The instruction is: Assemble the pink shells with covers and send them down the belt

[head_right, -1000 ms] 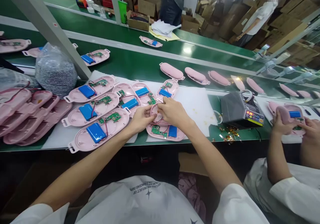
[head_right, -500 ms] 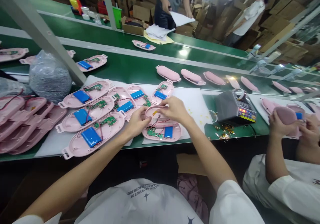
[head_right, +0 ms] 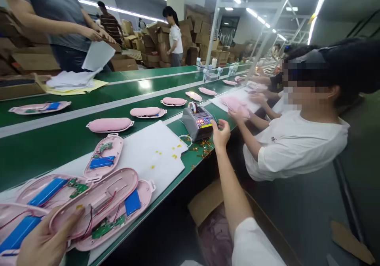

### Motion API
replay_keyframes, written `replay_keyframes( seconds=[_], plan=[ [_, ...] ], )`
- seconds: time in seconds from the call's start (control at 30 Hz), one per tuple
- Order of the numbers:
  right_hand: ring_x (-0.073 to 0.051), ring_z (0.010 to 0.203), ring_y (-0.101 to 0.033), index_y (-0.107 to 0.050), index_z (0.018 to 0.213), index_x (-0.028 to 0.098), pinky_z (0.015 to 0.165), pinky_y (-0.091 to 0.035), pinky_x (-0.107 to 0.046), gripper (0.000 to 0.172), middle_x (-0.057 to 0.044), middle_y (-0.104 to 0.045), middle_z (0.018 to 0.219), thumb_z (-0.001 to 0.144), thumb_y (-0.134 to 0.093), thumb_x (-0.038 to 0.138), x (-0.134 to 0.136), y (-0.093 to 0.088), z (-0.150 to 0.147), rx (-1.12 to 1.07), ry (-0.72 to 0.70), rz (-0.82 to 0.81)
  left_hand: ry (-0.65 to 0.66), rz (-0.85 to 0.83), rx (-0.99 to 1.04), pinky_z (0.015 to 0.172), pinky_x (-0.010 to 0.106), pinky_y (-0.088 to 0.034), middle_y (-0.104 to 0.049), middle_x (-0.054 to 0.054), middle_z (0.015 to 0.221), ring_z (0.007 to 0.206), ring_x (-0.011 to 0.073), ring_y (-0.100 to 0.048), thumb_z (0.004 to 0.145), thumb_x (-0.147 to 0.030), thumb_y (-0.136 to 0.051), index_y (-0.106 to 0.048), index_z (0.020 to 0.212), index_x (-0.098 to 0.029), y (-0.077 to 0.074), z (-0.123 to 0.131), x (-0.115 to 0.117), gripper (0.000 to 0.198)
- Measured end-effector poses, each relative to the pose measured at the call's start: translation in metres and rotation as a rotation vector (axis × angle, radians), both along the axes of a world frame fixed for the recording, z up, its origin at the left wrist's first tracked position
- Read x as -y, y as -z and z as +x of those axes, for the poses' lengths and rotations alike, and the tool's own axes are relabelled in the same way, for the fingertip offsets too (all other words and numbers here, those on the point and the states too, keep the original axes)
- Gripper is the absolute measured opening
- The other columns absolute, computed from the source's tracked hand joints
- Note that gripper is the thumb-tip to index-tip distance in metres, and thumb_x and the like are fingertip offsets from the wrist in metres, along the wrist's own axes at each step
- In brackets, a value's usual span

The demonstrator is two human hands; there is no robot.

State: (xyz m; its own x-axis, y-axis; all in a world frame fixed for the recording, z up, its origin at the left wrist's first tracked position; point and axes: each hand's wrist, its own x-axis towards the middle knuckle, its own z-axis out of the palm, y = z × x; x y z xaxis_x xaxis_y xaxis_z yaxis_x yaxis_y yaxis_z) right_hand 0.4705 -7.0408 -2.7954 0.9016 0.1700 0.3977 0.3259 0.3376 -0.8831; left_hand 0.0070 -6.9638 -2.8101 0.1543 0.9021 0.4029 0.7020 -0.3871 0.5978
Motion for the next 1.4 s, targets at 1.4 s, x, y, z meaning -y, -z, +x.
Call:
replay_keyframes(
  seconds=[1.4],
  plan=[
    [-0.014, 0.079, -0.063, -0.063, 0.087, 0.021, 0.073, -0.05, -0.026, 0.016, -0.001, -0.069, 0.088, 0.088, -0.056, 0.035, -0.017, -0.015, -0.234, 0.705, -0.976, -0.039, 0.089, -0.113, 0.154, 0.081, 0.03, -0.047, -0.066, 0.0, 0.097, 0.088, 0.0229, -0.061, 0.082, -0.052, -0.057, -0.058, 0.104, -0.02, -0.015, 0.013, 0.011, 0.038]
  ],
)
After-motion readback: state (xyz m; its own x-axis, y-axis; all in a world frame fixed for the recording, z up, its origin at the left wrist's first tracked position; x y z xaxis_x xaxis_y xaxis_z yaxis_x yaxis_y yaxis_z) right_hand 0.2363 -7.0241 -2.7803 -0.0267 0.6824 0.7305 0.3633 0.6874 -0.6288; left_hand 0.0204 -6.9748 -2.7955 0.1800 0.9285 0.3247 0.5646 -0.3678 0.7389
